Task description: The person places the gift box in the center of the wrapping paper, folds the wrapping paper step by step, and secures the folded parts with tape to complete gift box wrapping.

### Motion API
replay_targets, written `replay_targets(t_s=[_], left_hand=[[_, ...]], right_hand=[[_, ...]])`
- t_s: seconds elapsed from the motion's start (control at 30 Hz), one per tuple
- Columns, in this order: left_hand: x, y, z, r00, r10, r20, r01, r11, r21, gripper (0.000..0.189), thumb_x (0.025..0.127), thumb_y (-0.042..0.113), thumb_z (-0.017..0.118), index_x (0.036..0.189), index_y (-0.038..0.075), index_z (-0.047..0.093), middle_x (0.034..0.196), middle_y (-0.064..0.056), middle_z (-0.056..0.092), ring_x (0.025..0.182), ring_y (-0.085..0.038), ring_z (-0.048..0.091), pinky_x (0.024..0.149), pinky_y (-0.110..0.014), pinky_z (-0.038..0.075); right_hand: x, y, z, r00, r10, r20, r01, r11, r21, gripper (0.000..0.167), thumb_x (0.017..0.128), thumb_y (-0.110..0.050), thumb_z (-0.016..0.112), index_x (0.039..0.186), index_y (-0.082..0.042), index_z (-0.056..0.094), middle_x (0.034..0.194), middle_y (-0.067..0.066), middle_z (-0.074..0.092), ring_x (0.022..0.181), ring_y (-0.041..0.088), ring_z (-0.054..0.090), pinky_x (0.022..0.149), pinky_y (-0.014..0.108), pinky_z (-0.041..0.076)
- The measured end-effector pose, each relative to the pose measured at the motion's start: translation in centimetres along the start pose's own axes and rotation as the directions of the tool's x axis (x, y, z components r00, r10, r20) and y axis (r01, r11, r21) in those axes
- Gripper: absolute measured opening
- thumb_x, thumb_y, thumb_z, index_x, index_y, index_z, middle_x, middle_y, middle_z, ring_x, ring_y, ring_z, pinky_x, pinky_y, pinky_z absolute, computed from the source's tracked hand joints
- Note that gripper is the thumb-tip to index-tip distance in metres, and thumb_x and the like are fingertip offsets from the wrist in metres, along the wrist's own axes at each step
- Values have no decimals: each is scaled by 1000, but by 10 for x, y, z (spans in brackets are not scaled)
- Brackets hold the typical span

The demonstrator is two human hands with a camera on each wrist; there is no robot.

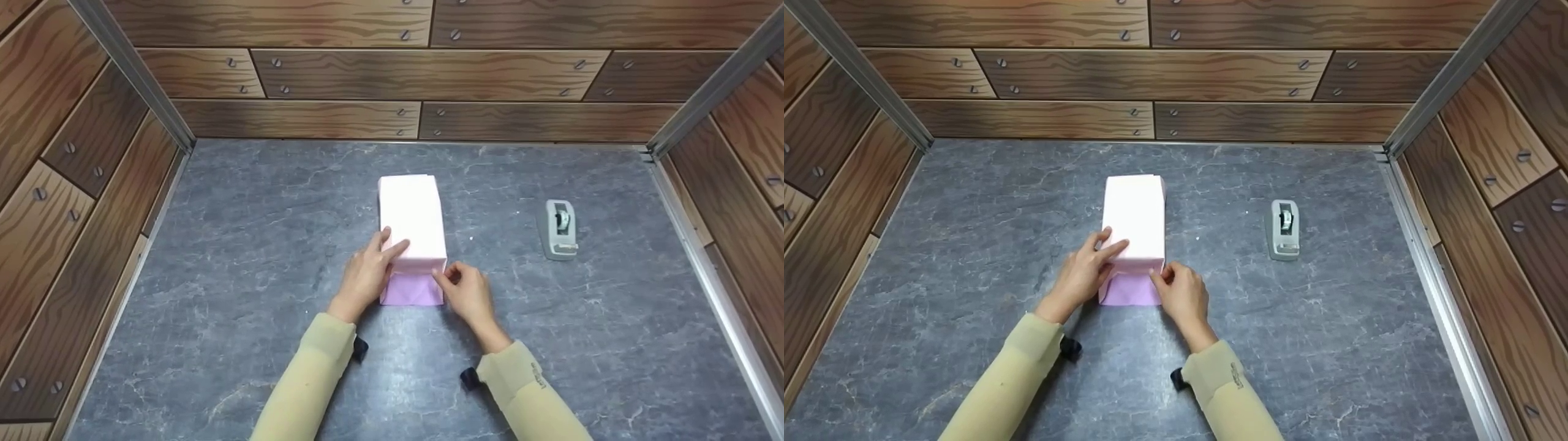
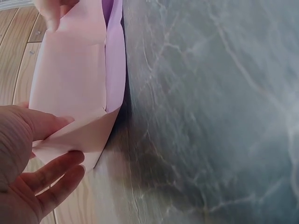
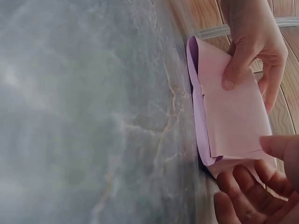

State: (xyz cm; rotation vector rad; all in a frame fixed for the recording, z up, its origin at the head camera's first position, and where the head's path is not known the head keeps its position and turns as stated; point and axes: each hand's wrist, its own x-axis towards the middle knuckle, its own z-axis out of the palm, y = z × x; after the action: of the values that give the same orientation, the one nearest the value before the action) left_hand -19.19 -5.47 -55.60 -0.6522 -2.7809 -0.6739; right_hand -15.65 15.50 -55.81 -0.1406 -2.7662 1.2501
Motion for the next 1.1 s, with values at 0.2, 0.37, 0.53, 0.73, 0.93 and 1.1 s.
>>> replay_targets(t_s=[0.2, 0.37, 0.53, 0.73, 0.93, 1.1], left_hand=[[0, 0, 1, 1000, 12, -12, -12, 1000, 13, 57, 85, 4, 71, 135, 28, 61, 145, -17, 46, 80, -36, 67, 69, -44, 56], [1, 0, -2, 1000, 13, 25, -12, 1000, -16, 53, 85, 19, 76, 136, 25, 61, 145, -18, 45, 91, -40, 66, 77, -49, 55], [2, 1, -3, 1000, 1, 20, 0, 999, -39, 46, 89, 25, 74, 134, 24, 63, 143, -18, 47, 103, -42, 63, 82, -52, 54], [2, 1, -2, 1000, -8, -7, 7, 999, -36, 48, 87, 15, 75, 133, 26, 63, 143, -17, 48, 102, -41, 64, 81, -50, 55], [2, 2, -2, 1000, -14, -9, 13, 998, -60, 48, 88, 14, 74, 133, 25, 63, 144, -17, 47, 104, -41, 63, 82, -49, 54], [2, 2, -2, 1000, -23, -4, 23, 998, -56, 48, 88, 15, 74, 134, 27, 63, 145, -17, 47, 104, -41, 63, 83, -49, 54]], right_hand=[[10, -5, 2, 998, 60, -4, -60, 996, -63, 39, 87, -45, 72, 70, -14, 59, 63, 0, 56, 59, 18, 51, 55, 32, 40], [14, -8, 2, 997, 79, 3, -78, 993, -88, 41, 88, -48, 70, 68, -15, 57, 62, 0, 55, 59, 20, 51, 54, 33, 38], [14, -7, 3, 999, 45, -8, -46, 995, -89, 41, 88, -47, 70, 67, -14, 56, 62, 0, 54, 58, 19, 49, 54, 34, 38], [8, -2, 3, 1000, -4, -10, 4, 998, -58, 29, 87, -31, 75, 70, -13, 58, 66, 0, 57, 61, 18, 51, 58, 33, 41], [-2, 0, -1, 999, -30, -25, 29, 999, -23, 8, 78, -9, 72, 74, -9, 65, 70, 3, 64, 64, 17, 61, 62, 35, 52], [-7, 1, 0, 998, -67, -21, 67, 998, -13, 3, 77, -6, 70, 76, -5, 67, 71, 3, 66, 65, 16, 62, 63, 36, 53]])
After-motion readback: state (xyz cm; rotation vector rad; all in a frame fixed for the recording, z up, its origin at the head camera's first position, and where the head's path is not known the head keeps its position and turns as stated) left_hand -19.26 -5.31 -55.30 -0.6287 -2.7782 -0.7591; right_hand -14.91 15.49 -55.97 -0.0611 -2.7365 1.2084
